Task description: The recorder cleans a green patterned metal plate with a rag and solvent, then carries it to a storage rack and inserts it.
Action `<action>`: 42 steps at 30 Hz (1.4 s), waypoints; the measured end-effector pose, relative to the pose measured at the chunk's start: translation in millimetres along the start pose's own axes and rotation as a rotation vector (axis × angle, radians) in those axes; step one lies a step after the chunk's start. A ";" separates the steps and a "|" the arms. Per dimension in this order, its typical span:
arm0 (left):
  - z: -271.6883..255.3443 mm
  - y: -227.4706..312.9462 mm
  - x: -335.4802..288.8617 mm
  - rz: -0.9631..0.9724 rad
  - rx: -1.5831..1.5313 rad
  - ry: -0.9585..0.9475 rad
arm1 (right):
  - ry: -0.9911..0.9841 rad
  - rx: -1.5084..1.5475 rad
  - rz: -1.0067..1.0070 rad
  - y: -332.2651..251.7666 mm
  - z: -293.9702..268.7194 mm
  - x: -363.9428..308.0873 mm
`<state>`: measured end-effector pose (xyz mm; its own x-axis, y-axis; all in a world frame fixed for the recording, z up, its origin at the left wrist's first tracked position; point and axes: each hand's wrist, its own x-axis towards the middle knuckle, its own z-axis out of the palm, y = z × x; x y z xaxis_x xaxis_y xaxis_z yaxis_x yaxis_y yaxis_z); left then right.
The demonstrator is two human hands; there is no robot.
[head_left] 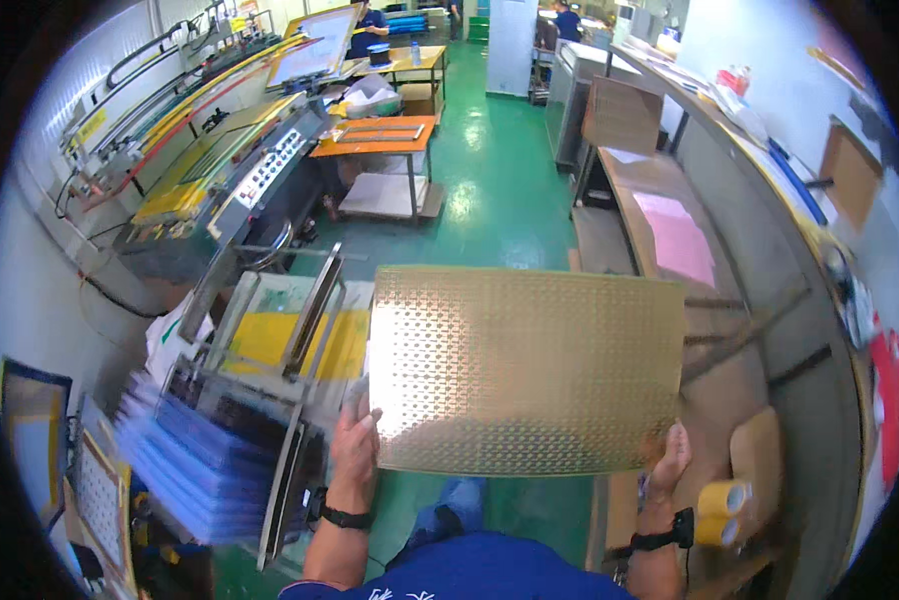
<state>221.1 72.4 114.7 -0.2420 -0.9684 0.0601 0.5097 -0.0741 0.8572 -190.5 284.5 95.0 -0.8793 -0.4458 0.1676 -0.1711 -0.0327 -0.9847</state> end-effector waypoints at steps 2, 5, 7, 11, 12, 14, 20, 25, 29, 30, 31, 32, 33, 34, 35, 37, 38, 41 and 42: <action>4.4 -20.1 65.1 -0.003 0.043 0.047 | -0.009 -0.048 -0.040 8.3 47.0 53.4; 1.9 -59.5 167.4 -0.061 -0.057 0.026 | -0.002 -0.103 -0.067 32.1 101.1 142.4; 39.1 -59.6 243.8 -0.094 -0.064 0.005 | 0.003 -0.072 -0.079 40.4 140.0 207.6; 64.2 -71.2 376.2 -0.054 -0.003 0.007 | -0.062 0.033 -0.037 44.0 234.9 320.5; 71.2 -74.2 407.3 -0.077 0.039 0.084 | -0.077 0.051 -0.044 46.5 260.5 349.6; 52.4 -104.9 478.7 -0.153 0.042 0.141 | -0.129 0.087 0.074 52.6 315.7 406.9; 57.8 -159.8 660.2 -0.168 0.149 0.384 | -0.312 -0.032 -0.033 129.8 502.8 616.1; 92.4 -146.5 791.7 -0.068 0.250 0.521 | -0.502 -0.006 0.063 97.6 649.7 751.8; 96.0 -178.9 934.2 -0.008 0.229 0.571 | -0.484 0.009 0.009 115.3 758.8 851.6; 94.4 -189.4 972.8 0.003 0.254 0.585 | -0.446 -0.003 0.039 122.3 783.8 872.2; 91.2 -202.2 1013.5 0.011 0.279 0.596 | -0.418 -0.014 0.033 133.3 808.0 894.5; 79.1 -213.6 1052.8 -0.003 0.273 0.575 | -0.420 -0.053 0.040 144.2 834.8 915.1; 69.3 -225.0 1089.0 -0.018 0.272 0.560 | -0.435 -0.096 0.048 142.0 858.5 937.0; 61.7 -239.2 1128.4 -0.033 0.273 0.548 | -0.412 -0.077 0.032 138.6 882.8 959.3; 60.9 -251.3 1162.3 -0.047 0.268 0.565 | -0.425 -0.094 0.039 139.0 892.9 982.4; 60.9 -264.2 1253.7 -0.228 0.290 0.432 | -0.341 -0.148 0.009 154.2 919.0 1044.0; 79.9 -258.2 1299.1 -0.254 0.318 0.375 | -0.293 -0.090 0.073 166.1 925.8 1073.9; 137.6 -242.7 1431.2 -0.169 0.454 0.263 | -0.140 -0.090 0.001 176.8 979.3 1142.2; 135.3 -252.8 1465.6 -0.151 0.461 0.294 | -0.172 -0.074 0.000 188.9 1002.6 1168.9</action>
<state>-374.0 -1296.0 55.3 -0.0104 -0.9855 -0.1693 0.0582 -0.1697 0.9838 -805.0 -1139.6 57.2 -0.7914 -0.5926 0.1503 -0.2083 0.0302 -0.9776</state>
